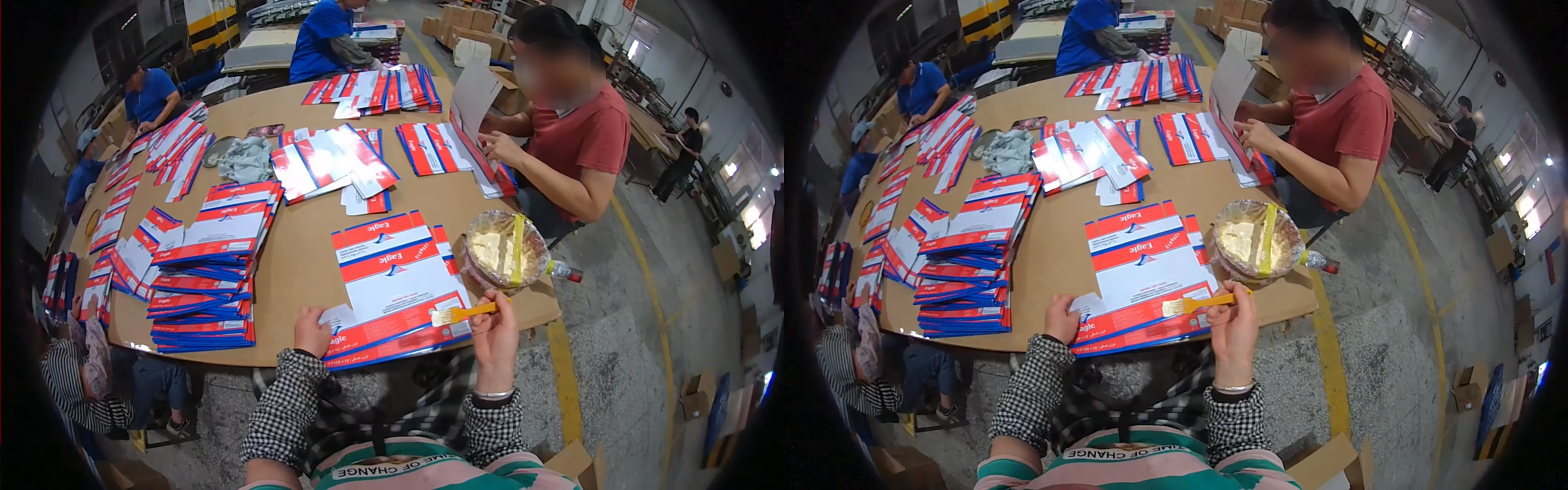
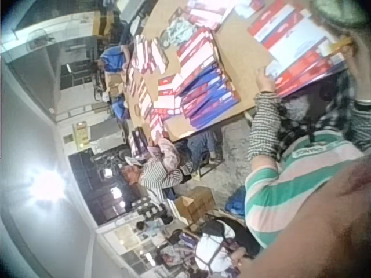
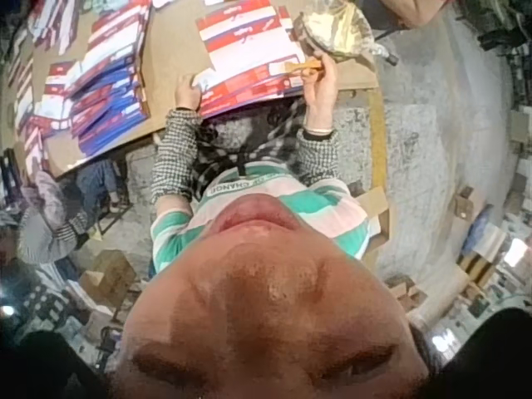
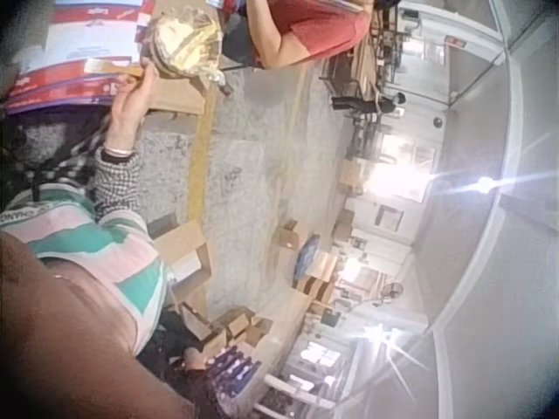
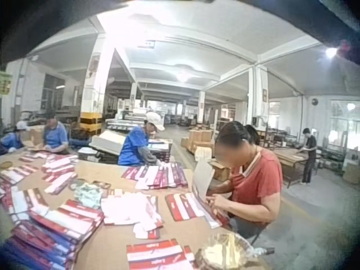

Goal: The person uses a small brush to apply glue from a foil-wrapped container onto the edges of flat paper sheets. They then fold the glued edges to secure the paper. The person repeats this process for multiple sheets, stacking the finished items on the table.

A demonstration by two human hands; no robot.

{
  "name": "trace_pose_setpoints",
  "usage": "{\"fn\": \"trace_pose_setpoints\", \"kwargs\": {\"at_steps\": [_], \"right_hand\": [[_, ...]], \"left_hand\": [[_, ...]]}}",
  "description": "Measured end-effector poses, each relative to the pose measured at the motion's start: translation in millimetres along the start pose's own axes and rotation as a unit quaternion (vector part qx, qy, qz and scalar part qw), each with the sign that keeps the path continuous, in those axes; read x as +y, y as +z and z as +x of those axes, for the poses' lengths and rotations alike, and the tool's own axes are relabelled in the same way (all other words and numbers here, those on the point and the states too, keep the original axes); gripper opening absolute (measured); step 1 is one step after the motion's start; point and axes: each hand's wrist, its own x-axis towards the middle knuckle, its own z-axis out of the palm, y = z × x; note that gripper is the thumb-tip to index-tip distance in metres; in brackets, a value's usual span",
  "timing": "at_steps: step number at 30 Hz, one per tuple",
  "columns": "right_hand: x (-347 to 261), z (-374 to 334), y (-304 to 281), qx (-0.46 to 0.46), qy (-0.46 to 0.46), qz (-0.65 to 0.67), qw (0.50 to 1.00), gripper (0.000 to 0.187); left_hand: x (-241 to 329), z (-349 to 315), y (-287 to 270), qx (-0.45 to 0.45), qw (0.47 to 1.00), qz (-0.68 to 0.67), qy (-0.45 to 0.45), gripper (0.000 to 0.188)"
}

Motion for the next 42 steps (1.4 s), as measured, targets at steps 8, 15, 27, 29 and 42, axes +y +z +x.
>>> {"fn": "trace_pose_setpoints", "kwargs": {"at_steps": [8, 15, 27, 29, 42], "right_hand": [[2.5, -6.6, 2.4, -0.030, 0.024, -0.009, 0.999, 0.022], [5.6, -12.7, 9.6, -0.033, 0.029, -0.017, 0.999, 0.022], [13.4, -9.9, 7.5, -0.032, 0.054, -0.019, 0.998, 0.019], [16.0, -4.9, -0.7, -0.050, 0.065, -0.020, 0.996, 0.021], [47.4, 19.5, -2.2, -0.049, 0.108, -0.065, 0.991, 0.022]], "left_hand": [[1.6, 12.1, 3.1, 0.000, 0.996, 0.088, -0.021, 0.024], [36.0, 7.4, -7.6, -0.005, 0.985, 0.162, -0.057, 0.024], [1.7, 18.4, 2.1, -0.051, 0.987, 0.151, -0.002, 0.009], [2.9, 17.1, 5.3, -0.055, 0.993, 0.094, -0.043, 0.010], [19.4, 22.3, -11.3, -0.073, 0.900, -0.296, -0.311, 0.031]]}}
